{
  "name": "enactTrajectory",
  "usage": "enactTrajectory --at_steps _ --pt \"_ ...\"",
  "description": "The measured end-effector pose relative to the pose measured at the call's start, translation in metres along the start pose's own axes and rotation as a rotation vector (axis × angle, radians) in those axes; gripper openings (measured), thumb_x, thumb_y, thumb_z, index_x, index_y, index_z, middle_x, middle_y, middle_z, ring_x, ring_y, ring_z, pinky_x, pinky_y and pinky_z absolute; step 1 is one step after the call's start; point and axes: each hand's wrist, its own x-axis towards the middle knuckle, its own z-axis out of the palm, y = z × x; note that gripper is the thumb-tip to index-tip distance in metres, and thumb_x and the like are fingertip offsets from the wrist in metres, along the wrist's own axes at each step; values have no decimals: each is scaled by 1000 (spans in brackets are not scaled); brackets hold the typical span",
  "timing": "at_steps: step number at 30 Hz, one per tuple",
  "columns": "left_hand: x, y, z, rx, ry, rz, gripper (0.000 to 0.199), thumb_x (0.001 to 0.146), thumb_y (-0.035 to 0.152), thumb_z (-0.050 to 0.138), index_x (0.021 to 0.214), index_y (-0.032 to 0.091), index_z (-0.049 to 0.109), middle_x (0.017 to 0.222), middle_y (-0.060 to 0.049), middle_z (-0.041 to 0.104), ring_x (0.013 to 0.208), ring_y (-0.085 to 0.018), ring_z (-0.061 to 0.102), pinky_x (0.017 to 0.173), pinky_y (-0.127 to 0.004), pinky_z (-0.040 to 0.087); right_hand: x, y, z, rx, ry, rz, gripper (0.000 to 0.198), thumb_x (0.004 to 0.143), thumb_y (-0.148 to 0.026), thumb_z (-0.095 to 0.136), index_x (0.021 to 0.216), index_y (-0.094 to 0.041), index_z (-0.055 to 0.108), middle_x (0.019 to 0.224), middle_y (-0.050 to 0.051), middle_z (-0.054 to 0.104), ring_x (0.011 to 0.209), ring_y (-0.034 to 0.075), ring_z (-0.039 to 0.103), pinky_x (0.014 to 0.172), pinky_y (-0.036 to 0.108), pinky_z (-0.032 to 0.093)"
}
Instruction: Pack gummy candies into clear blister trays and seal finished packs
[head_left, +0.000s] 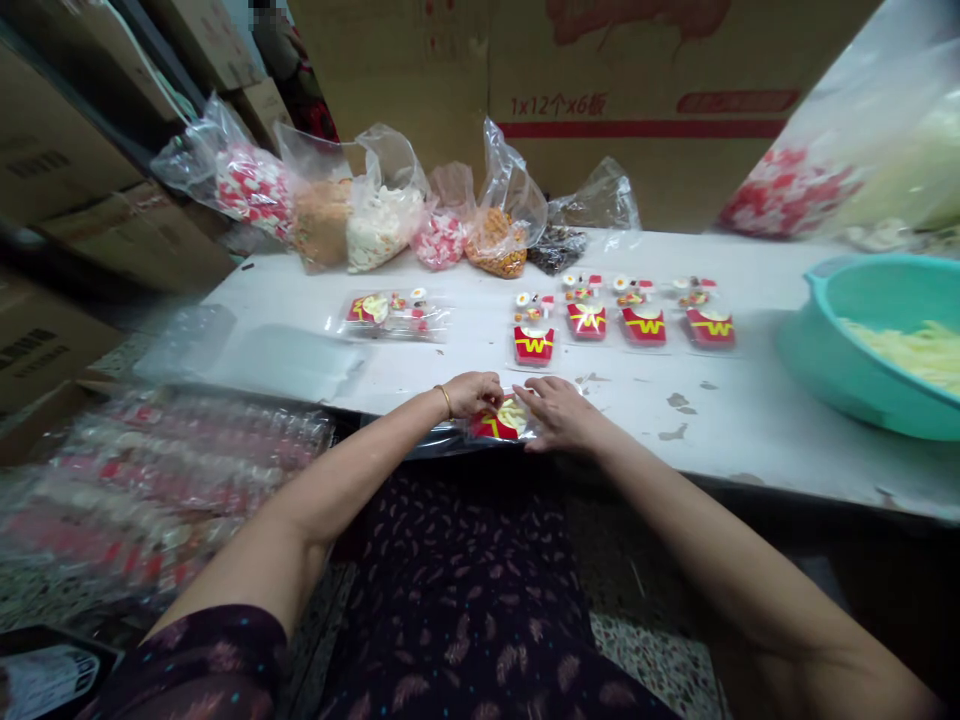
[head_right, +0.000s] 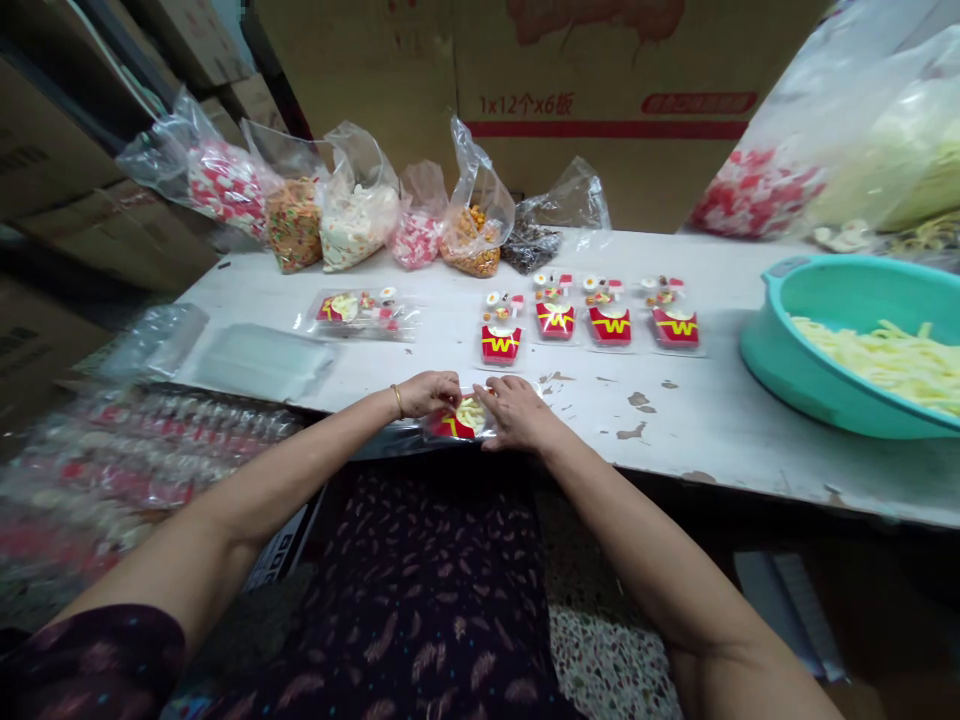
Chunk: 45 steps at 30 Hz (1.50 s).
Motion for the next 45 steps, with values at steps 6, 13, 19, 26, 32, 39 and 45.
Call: enactTrajectory --at_steps 6,13,19,26,32,39,45 --pt "11 2 11 -96 44 57 7 67 9 58 66 15 61 71 2 49 68 -8 49 65 -18 39 1 -5 12 170 111 49 98 49 -56 70 128 -10 38 125 17 45 112 33 39 93 44 31" --pt "15 -5 6 -84 69 58 6 64 10 61 63 16 61 68 3 46 62 -7 46 60 -17 38 -28 24 24 704 224 696 27 74 -35 50 80 -16 68 60 4 63 60 17 56 58 29 42" --pt "53 31 26 -69 180 167 10 65 6 55 63 14 60 68 1 48 62 -8 45 58 -19 37 3 -21 45 1361 430 788 20 58 -33 61 52 -16 55 39 -4 48 37 10 44 41 23 37" --pt "34 17 17 -316 489 179 22 71 13 53 91 17 63 80 -2 54 68 -9 51 63 -21 43 -24 -7 33 1095 468 824 30 71 -39 50 81 -14 64 64 5 63 54 16 57 52 29 47" --pt "-52 -44 -12 -348 988 -285 31 76 29 51 101 14 60 74 -1 55 61 -9 51 62 -24 45 -2 -17 9 300 246 158 81 61 -58 59 129 -20 38 132 13 39 119 31 34 96 45 30" --pt "-179 -106 -37 64 1070 -696 34 76 35 46 101 16 59 81 -4 57 77 -15 54 77 -30 46 65 -27 -6 64 36 -46 86 64 -53 58 137 -24 23 124 15 40 104 30 42 85 42 34" --pt "-226 -146 -50 281 886 -733 37 76 39 48 105 18 56 102 -9 58 99 -22 52 91 -37 39 200 -33 -60 -28 176 -88 85 66 -58 55 137 -27 20 127 14 36 107 32 38 86 42 31"
